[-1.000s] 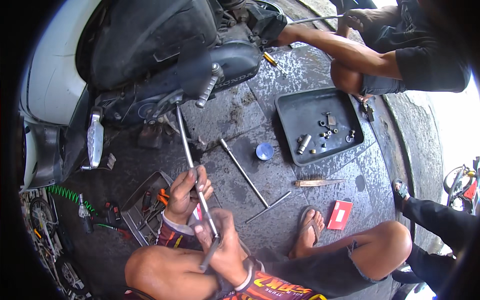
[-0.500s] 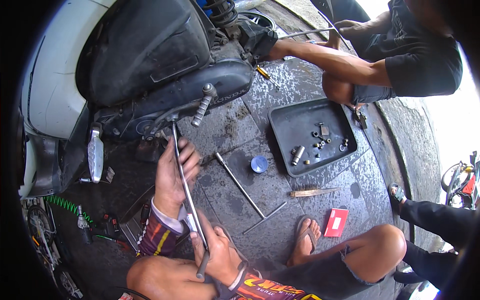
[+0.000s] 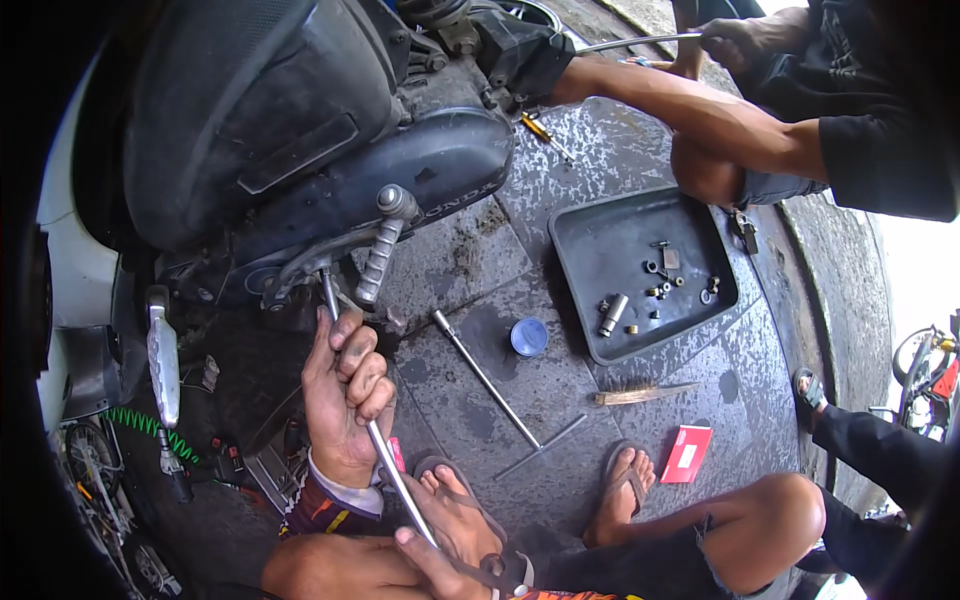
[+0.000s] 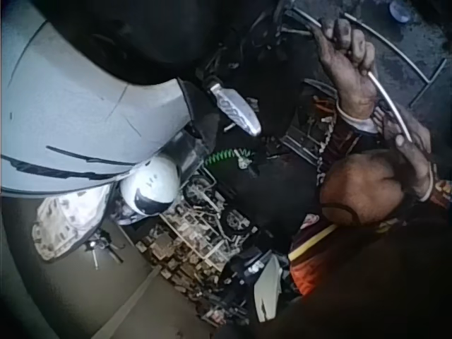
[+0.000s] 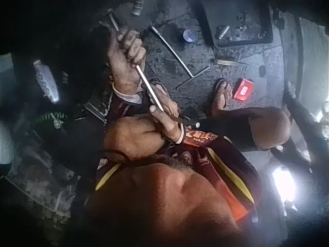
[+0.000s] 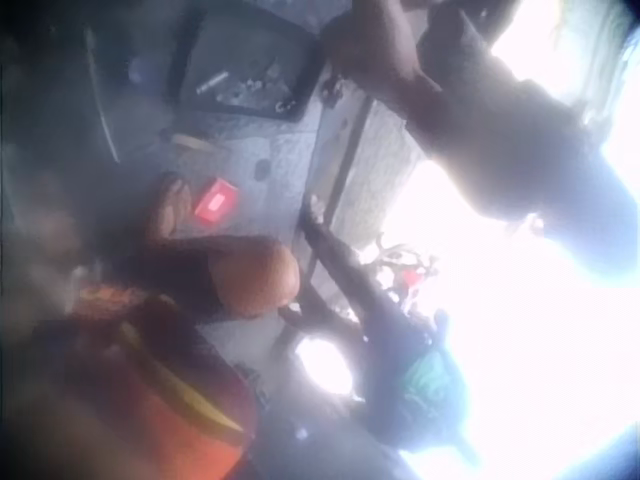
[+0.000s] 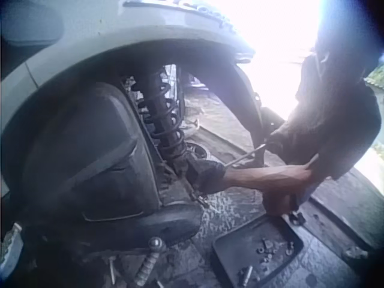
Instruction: The person works on the lower side of a motorcycle, using a T-handle socket wrench to loosen and tighten various bolts on the engine casing while another person assists by holding the rear wheel and other components.
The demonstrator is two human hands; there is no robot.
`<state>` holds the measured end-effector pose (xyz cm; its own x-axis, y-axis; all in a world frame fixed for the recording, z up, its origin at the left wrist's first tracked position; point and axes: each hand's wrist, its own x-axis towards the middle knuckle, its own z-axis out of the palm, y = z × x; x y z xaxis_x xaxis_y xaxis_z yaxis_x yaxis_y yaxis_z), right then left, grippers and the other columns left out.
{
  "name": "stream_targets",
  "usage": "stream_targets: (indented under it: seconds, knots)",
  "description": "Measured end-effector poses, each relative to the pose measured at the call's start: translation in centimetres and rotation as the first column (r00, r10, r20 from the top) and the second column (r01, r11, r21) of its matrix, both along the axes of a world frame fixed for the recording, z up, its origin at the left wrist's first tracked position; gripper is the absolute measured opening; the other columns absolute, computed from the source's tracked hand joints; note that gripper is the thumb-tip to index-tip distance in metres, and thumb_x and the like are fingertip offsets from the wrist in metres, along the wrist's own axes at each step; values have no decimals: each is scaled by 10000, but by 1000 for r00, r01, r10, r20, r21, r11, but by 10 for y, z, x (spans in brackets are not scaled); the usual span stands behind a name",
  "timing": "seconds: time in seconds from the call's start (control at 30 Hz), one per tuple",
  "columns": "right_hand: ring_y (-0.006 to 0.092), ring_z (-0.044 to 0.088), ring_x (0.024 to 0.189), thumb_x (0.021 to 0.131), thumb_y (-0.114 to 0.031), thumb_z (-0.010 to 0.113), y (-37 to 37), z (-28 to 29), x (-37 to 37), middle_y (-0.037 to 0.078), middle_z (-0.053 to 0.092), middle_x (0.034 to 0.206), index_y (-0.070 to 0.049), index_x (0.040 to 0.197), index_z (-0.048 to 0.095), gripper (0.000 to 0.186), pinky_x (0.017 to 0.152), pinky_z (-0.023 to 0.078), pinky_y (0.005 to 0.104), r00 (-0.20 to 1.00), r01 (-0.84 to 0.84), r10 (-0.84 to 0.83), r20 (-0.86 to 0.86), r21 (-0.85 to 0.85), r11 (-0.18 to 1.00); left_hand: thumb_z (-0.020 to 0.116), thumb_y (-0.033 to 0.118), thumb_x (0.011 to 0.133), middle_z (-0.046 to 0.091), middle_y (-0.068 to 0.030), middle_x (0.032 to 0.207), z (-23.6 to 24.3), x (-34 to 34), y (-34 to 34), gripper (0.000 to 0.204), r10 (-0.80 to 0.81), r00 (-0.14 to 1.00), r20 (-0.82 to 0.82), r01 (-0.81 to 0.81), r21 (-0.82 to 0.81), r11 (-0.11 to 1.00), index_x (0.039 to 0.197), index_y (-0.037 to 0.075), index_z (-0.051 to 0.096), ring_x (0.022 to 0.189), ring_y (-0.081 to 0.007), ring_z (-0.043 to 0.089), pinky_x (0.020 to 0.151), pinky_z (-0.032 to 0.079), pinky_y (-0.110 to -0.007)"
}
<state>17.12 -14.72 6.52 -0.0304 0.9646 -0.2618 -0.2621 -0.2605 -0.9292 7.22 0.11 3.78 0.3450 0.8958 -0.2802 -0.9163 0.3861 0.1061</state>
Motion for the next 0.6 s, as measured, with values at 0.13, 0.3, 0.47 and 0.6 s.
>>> stream_targets:
  seconds: [0.13, 0.3, 0.47, 0.6]
  knots:
    - [195, 475, 835, 869, -227, 512, -6, -24, 2, 82, 523, 851, 2, 1277, 470, 469, 824, 378, 295, 997, -55, 53, 54, 20, 998, 372, 414, 990, 284, 35, 596, -2, 9, 4, 342, -36, 992, -117, 27, -77, 997, 797, 135, 414, 387, -49, 192, 308, 185, -192]
    - [199, 523, 796, 906, -237, 505, -3, -51, 19, 106, 535, 846, 13, 1386, 336, 567, 768, 444, 301, 958, -180, 140, -251, -144, 973, 342, 419, 997, 306, 25, 588, -25, 10, 1, 361, 30, 954, -298, 0, 100, 995, 795, 129, 412, 417, -65, 260, 345, 246, -203]
    - [324, 628, 888, 875, -119, 536, -38, -116, 43, 187, 621, 936, 7, 1396, 294, 588, 851, 479, 424, 916, -252, 224, 334, 41, 967, 368, 491, 972, 376, 40, 591, -93, 28, -43, 408, 7, 575, -818, 8, 14, 1000, 796, 127, 423, 464, -76, 372, 406, 297, -209]
    - [417, 584, 953, 802, -116, 586, -37, -145, 59, 244, 605, 1063, -12, 1403, 260, 692, 911, 435, 488, 484, -594, 629, 608, -299, 746, 376, 475, 969, 389, 19, 557, -182, -15, -65, 439, -418, 175, -891, 247, -371, 895, 719, 122, 455, 384, -79, 372, 325, 256, -215]
